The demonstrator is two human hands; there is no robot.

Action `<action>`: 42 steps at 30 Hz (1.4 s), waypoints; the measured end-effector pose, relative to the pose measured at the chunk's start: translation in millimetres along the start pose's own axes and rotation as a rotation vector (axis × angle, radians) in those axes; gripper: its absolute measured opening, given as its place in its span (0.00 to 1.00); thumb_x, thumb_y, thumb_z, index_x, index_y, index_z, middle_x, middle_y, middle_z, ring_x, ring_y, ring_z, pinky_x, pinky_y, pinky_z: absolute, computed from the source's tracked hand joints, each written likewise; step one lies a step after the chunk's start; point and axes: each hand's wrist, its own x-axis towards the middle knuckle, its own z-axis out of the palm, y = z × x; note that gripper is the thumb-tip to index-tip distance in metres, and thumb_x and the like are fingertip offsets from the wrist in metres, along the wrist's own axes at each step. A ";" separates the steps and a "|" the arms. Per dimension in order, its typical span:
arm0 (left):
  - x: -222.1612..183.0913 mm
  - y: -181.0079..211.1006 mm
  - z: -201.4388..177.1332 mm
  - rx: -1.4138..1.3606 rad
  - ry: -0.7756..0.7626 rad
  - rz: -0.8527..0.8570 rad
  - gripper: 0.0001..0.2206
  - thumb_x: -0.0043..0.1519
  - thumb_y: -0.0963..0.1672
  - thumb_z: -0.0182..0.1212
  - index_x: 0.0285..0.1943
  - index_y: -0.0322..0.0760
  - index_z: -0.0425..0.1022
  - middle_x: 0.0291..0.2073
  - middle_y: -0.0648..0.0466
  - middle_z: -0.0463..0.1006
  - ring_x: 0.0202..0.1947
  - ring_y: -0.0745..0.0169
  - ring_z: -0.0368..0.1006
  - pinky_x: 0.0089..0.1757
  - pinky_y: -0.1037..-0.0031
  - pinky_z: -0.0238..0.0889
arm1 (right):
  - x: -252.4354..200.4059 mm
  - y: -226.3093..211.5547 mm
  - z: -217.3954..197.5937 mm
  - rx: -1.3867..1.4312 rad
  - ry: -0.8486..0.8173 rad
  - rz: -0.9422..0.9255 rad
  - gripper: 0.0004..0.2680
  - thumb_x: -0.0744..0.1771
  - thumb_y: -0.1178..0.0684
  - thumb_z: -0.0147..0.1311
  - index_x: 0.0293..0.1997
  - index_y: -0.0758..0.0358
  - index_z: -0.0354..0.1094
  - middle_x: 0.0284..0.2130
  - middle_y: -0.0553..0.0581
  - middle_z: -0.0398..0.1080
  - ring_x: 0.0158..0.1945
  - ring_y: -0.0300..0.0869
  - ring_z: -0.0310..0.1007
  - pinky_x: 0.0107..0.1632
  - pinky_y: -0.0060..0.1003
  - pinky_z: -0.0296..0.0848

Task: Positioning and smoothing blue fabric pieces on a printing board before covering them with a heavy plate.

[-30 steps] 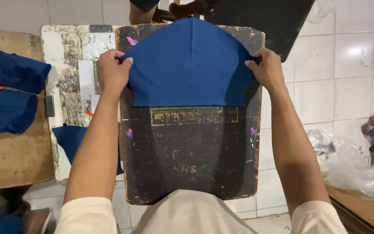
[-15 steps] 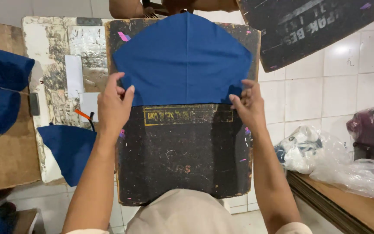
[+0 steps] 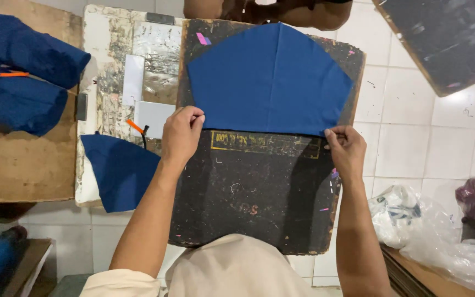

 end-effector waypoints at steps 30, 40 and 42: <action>-20.9 5.5 -19.6 0.204 -0.134 -0.022 0.04 0.66 0.44 0.65 0.47 0.45 0.81 0.34 0.49 0.81 0.41 0.39 0.80 0.42 0.51 0.72 | -16.5 18.4 1.1 -0.016 0.012 0.056 0.06 0.65 0.57 0.65 0.44 0.64 0.77 0.26 0.57 0.74 0.25 0.37 0.75 0.30 0.30 0.70; -21.0 -5.3 -16.4 0.161 -0.062 0.078 0.03 0.67 0.42 0.67 0.47 0.40 0.80 0.32 0.45 0.78 0.39 0.38 0.79 0.39 0.52 0.71 | -15.2 6.9 -5.5 0.113 -0.013 0.055 0.05 0.67 0.58 0.63 0.44 0.63 0.77 0.26 0.55 0.74 0.27 0.34 0.75 0.29 0.25 0.70; -21.9 -7.3 -15.4 0.164 -0.051 0.083 0.03 0.67 0.42 0.68 0.47 0.41 0.81 0.32 0.46 0.78 0.38 0.39 0.79 0.39 0.54 0.72 | -17.8 -1.8 -8.9 0.108 -0.017 0.047 0.04 0.67 0.58 0.63 0.44 0.63 0.77 0.27 0.56 0.75 0.26 0.34 0.76 0.29 0.26 0.70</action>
